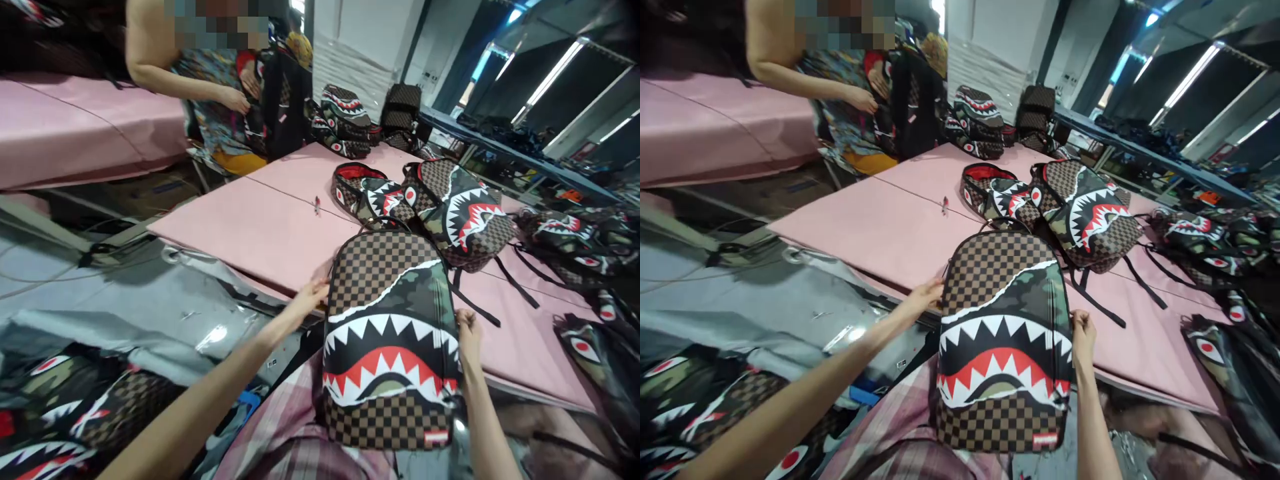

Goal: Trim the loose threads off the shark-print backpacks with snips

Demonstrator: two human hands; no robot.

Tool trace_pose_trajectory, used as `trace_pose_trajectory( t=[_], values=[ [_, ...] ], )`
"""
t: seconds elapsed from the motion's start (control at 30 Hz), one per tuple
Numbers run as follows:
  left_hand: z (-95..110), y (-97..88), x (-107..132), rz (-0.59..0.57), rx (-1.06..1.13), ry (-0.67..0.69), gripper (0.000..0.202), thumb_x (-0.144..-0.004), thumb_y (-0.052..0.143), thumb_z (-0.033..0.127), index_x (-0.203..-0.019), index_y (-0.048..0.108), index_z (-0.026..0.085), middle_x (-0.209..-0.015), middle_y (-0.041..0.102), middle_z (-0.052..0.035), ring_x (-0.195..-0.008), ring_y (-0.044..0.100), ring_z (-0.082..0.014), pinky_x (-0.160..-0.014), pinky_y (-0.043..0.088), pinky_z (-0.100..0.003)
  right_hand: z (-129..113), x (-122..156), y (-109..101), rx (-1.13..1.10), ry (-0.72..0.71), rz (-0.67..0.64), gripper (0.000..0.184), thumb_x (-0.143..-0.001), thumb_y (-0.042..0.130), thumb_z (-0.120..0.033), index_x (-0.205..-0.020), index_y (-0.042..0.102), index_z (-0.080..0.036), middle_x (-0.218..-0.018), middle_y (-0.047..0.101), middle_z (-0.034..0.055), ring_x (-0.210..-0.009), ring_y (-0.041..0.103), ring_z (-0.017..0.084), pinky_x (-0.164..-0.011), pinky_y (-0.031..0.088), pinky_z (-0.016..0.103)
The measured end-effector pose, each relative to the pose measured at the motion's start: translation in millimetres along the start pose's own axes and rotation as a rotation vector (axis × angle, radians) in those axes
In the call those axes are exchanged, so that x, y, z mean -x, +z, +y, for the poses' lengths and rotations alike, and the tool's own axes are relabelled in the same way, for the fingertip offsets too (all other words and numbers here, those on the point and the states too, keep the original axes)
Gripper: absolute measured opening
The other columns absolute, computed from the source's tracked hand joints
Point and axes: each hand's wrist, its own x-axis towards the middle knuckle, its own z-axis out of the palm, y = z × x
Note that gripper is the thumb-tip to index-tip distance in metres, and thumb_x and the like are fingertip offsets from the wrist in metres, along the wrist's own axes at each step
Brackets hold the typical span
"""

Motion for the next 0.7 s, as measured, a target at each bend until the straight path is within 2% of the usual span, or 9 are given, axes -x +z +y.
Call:
trace_pose_trajectory(
  t=[0.07, 0.13, 0.23, 0.3, 0.37, 0.4, 0.47, 0.57, 0.7],
  values=[
    [-7.1, 33.4, 6.2, -0.103, -0.074, 0.073, 0.034, -0.082, 0.045, 0.035, -0.110, 0.051, 0.017, -0.102, 0.063, -0.0099, -0.094, 0.059, -0.0192, -0.081, 0.047, -0.035, 14.5, -6.6, -4.9, 0.060, 0.044, -0.001, 0.046, -0.068, 0.051, -0.059, -0.071, 0.058, -0.014, -0.065, 0.057, 0.0040, -0.063, 0.051, 0.017, -0.060, 0.039, 0.030],
    [-8.9, 48.2, 8.2, -0.193, -0.165, 0.144, 0.031, -0.079, 0.050, 0.028, -0.107, 0.054, 0.018, -0.114, 0.058, -0.0098, -0.107, 0.053, -0.0205, -0.090, 0.042, -0.035, 17.0, 2.8, -12.0, 0.109, 0.069, 0.049, 0.048, -0.072, 0.047, -0.057, -0.081, 0.062, -0.013, -0.078, 0.063, 0.0092, -0.075, 0.056, 0.021, -0.067, 0.042, 0.032],
    [-4.3, 46.4, -2.1, -0.402, -0.299, 0.221, 0.017, -0.075, 0.053, 0.026, -0.088, 0.061, 0.019, -0.092, 0.064, -0.0037, -0.088, 0.058, -0.0185, -0.079, 0.044, -0.029, 5.1, 48.7, -15.4, 0.143, 0.030, 0.023, 0.040, -0.084, 0.039, -0.046, -0.097, 0.061, -0.015, -0.090, 0.065, 0.0099, -0.085, 0.058, 0.021, -0.077, 0.043, 0.034],
    [0.6, 40.2, -11.6, -0.555, -0.376, 0.267, 0.010, -0.071, 0.059, 0.029, -0.069, 0.061, 0.019, -0.070, 0.061, 0.0010, -0.067, 0.057, -0.0152, -0.065, 0.043, -0.024, -5.7, 91.6, -7.5, 0.094, -0.047, -0.264, 0.032, -0.087, 0.037, -0.036, -0.093, 0.062, -0.017, -0.081, 0.065, 0.0072, -0.075, 0.059, 0.019, -0.072, 0.046, 0.032],
    [4.7, 35.4, -16.6, -0.650, -0.440, 0.318, 0.015, -0.068, 0.063, 0.029, -0.060, 0.058, 0.018, -0.065, 0.058, 0.0018, -0.063, 0.055, -0.0140, -0.060, 0.040, -0.022, -12.9, 131.2, 6.0, 0.056, -0.188, -0.600, 0.028, -0.087, 0.036, -0.026, -0.082, 0.064, -0.020, -0.073, 0.064, 0.0047, -0.065, 0.059, 0.018, -0.063, 0.047, 0.029],
    [6.2, 33.5, -17.0, -0.673, -0.467, 0.338, 0.017, -0.070, 0.061, 0.029, -0.059, 0.057, 0.018, -0.066, 0.058, 0.0013, -0.064, 0.055, -0.0139, -0.061, 0.039, -0.021, -14.2, 146.4, 13.0, 0.065, -0.240, -0.671, 0.027, -0.085, 0.037, -0.022, -0.084, 0.064, -0.020, -0.070, 0.063, 0.0038, -0.064, 0.059, 0.018, -0.060, 0.047, 0.028],
    [8.9, 29.5, -15.1, -0.687, -0.505, 0.360, 0.018, -0.078, 0.051, 0.027, -0.065, 0.060, 0.019, -0.070, 0.061, 0.0002, -0.067, 0.056, -0.0139, -0.063, 0.039, -0.021, -12.3, 164.7, 23.8, 0.074, -0.275, -0.692, 0.028, -0.084, 0.036, -0.017, -0.088, 0.063, -0.020, -0.067, 0.062, 0.0027, -0.061, 0.058, 0.017, -0.059, 0.047, 0.028],
    [17.0, 19.2, -16.3, -0.655, -0.599, 0.412, 0.020, -0.083, 0.046, 0.025, -0.074, 0.063, 0.021, -0.073, 0.064, -0.0007, -0.069, 0.058, -0.0145, -0.066, 0.038, -0.022, -3.2, 167.7, 29.6, 0.083, -0.243, -0.674, 0.028, -0.083, 0.036, -0.015, -0.094, 0.061, -0.019, -0.068, 0.063, 0.0026, -0.061, 0.060, 0.017, -0.060, 0.048, 0.028],
    [45.0, -1.2, -54.1, -0.408, -0.763, 0.422, 0.005, -0.071, 0.060, 0.021, -0.068, 0.064, 0.021, -0.063, 0.062, -0.0019, -0.064, 0.057, -0.0178, -0.066, 0.037, -0.026, 5.3, 162.5, 29.4, 0.123, -0.307, -0.686, 0.026, -0.084, 0.036, -0.016, -0.091, 0.061, -0.020, -0.070, 0.064, 0.0028, -0.065, 0.062, 0.018, -0.061, 0.049, 0.028]
  ],
)
